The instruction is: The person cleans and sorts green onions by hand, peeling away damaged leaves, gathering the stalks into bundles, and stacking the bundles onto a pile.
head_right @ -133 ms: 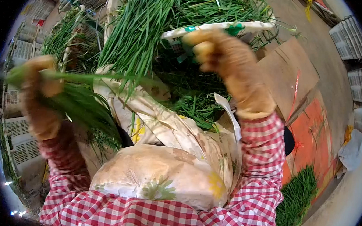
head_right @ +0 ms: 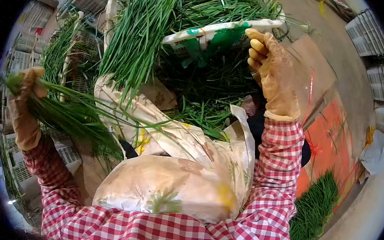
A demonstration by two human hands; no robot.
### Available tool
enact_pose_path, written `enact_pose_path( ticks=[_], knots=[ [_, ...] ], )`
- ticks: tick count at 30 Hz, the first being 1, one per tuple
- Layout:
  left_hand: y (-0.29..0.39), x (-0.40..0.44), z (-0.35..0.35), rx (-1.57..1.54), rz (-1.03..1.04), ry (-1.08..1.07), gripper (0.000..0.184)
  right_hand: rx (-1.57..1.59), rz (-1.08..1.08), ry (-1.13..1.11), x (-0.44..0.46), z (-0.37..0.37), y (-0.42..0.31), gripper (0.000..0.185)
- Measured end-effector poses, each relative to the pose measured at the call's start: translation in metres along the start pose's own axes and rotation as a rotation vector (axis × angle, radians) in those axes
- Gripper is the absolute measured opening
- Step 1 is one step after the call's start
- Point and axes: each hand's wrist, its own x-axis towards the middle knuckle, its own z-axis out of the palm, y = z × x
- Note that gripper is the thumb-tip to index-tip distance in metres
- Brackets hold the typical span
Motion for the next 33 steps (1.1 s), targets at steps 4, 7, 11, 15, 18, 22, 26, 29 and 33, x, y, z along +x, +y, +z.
enact_pose_path(
  ticks=[4,7,11,15,18,22,26,29,33],
  knots=[
    [-0.016,0.004,0.005,-0.019,-0.07,0.001,0.027,-0.146,0.036,-0.088,-0.008,0.007,0.013,0.043],
    [-0.018,0.01,0.025,-0.359,-0.216,-0.253,0.04,-0.197,-0.073,-0.309,-0.006,0.028,0.01,0.045],
    [0.007,0.02,0.12,-0.553,-0.375,-0.648,0.025,-0.281,0.032,-0.556,-0.027,0.078,-0.006,0.049],
    [-0.028,0.028,0.165,-0.878,-0.638,-0.778,0.027,-0.46,0.282,-0.621,-0.05,0.085,0.018,0.032],
    [-0.04,0.02,0.176,-0.988,-0.591,-0.807,0.034,-0.347,0.277,-0.584,-0.06,0.082,0.023,0.032],
    [-0.038,0.015,0.17,-0.947,-0.614,-0.81,0.035,-0.282,0.21,-0.53,-0.061,0.083,0.036,0.034],
    [-0.033,0.012,0.164,-0.826,-0.553,-0.767,0.029,-0.486,0.118,-0.52,-0.06,0.088,0.039,0.034],
    [-0.038,0.007,0.164,-0.851,-0.583,-0.712,0.027,-0.593,0.124,-0.502,-0.058,0.09,0.029,0.038],
    [-0.042,0.003,0.167,-0.836,-0.569,-0.65,0.021,-0.469,-0.02,-0.381,-0.061,0.098,0.028,0.033]
  ],
)
